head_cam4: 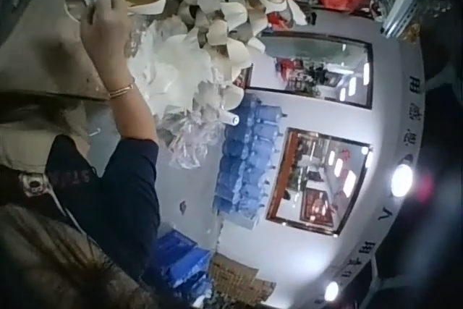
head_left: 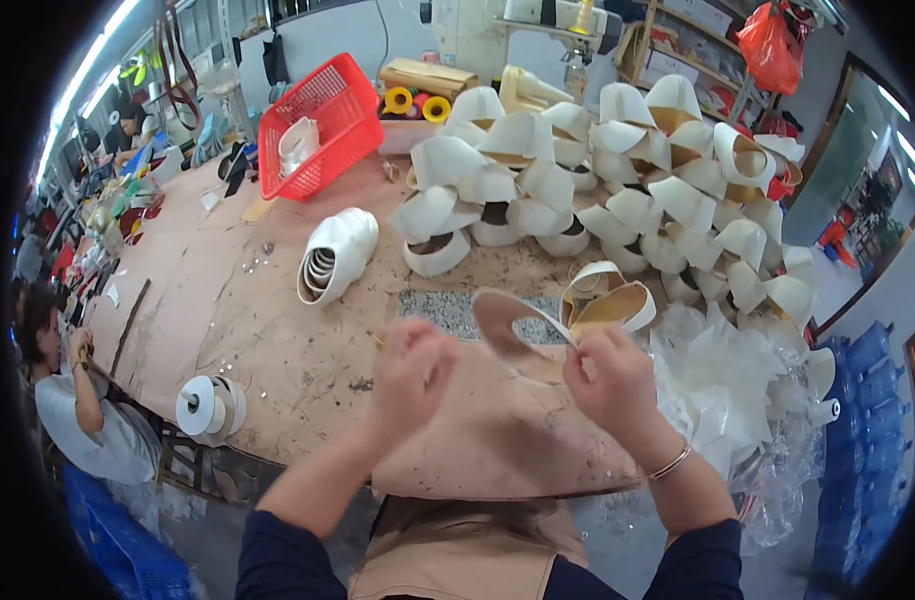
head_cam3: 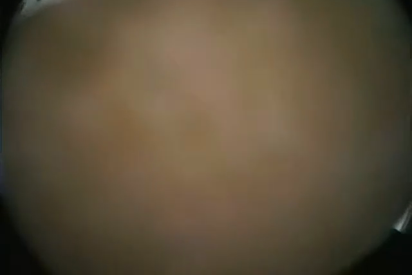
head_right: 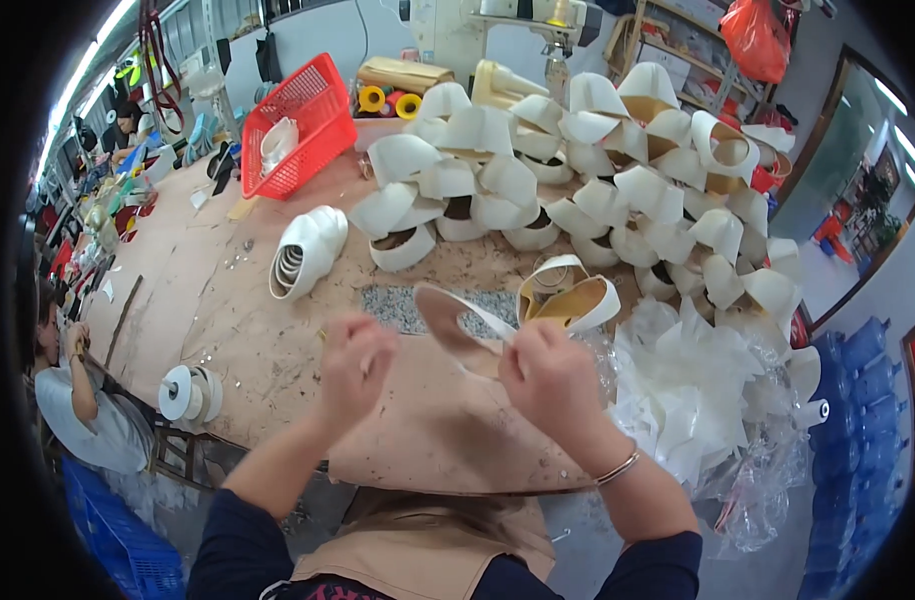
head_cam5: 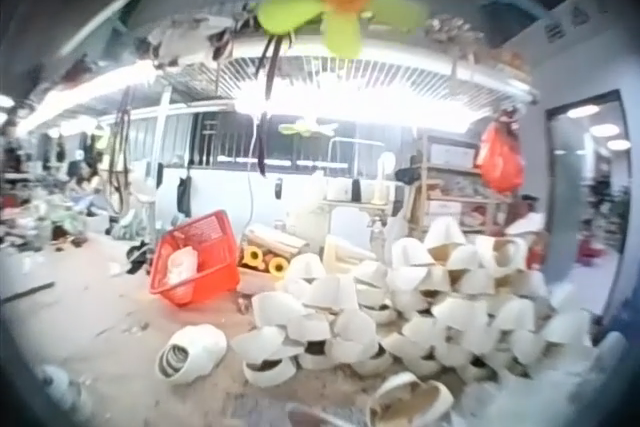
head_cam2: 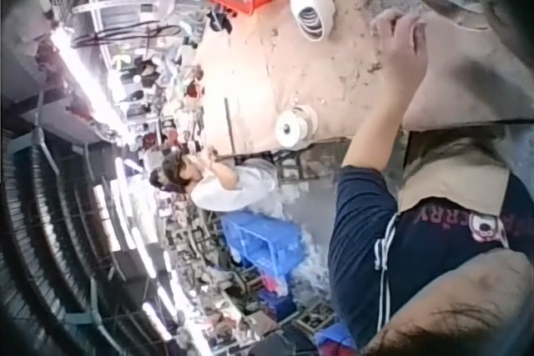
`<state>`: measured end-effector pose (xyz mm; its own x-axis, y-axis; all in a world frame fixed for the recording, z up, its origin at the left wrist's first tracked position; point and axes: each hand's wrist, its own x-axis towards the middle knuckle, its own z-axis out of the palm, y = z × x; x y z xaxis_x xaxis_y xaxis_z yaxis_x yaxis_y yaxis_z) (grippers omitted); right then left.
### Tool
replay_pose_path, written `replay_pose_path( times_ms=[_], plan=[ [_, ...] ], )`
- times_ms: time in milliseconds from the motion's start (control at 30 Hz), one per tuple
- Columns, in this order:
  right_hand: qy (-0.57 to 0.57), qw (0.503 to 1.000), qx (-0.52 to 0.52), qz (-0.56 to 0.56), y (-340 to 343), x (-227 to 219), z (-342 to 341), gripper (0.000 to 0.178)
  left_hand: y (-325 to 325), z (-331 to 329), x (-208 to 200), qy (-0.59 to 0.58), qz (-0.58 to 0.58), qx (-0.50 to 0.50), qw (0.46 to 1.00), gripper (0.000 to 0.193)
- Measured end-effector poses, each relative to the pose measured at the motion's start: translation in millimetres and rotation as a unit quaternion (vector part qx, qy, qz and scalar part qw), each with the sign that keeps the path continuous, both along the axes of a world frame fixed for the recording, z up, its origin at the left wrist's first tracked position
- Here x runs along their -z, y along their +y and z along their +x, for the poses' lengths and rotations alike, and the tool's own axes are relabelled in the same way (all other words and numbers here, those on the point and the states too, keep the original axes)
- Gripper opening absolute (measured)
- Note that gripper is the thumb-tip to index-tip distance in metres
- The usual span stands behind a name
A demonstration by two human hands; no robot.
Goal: Assembling shoe upper components by manually inserting reinforcements and padding materials.
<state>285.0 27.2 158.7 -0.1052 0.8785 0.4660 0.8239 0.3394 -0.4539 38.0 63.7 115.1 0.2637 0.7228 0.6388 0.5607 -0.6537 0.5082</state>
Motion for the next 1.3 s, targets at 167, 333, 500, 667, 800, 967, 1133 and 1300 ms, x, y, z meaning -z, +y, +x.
replay_pose_path(
  times_ms=[167, 333, 500, 667, 800, 967, 1133, 1300],
  plan=[
    [-0.220, 0.931, -0.154, 0.249, -55.0, 16.7, -58.4, 0.013, -52.0, 14.7, 22.4, -0.558, -0.438, 0.165, 0.685, 0.022],
    [0.048, 0.973, -0.223, 0.043, -75.4, 46.6, -81.1, 0.019, -70.5, -3.2, 20.3, -0.592, -0.463, 0.345, 0.563, 0.041],
    [0.156, 0.982, -0.103, -0.009, -66.4, 39.3, -108.3, 0.021, -81.7, 4.2, 19.3, -0.587, -0.468, 0.350, 0.560, 0.053],
    [0.063, 0.989, -0.131, 0.041, -66.6, 48.9, -116.8, 0.025, -92.3, -15.2, 29.6, -0.606, -0.477, 0.266, 0.579, 0.055],
    [-0.032, 0.988, -0.113, 0.100, -82.2, 50.3, -137.5, 0.022, -98.6, -25.2, 13.5, -0.662, -0.430, 0.070, 0.610, 0.040],
    [-0.072, 0.970, -0.205, 0.110, -117.7, 52.8, -153.4, 0.012, -74.7, -82.7, 21.1, -0.624, -0.396, 0.061, 0.671, 0.030],
    [-0.138, 0.984, -0.072, 0.089, -113.0, 54.9, -172.0, 0.020, -98.0, -63.5, 18.4, -0.579, -0.322, -0.018, 0.749, 0.039],
    [-0.145, 0.960, -0.180, 0.156, -116.5, 36.9, -214.5, 0.032, -80.2, -125.7, 19.8, -0.521, -0.370, -0.036, 0.769, 0.042]
  ],
)
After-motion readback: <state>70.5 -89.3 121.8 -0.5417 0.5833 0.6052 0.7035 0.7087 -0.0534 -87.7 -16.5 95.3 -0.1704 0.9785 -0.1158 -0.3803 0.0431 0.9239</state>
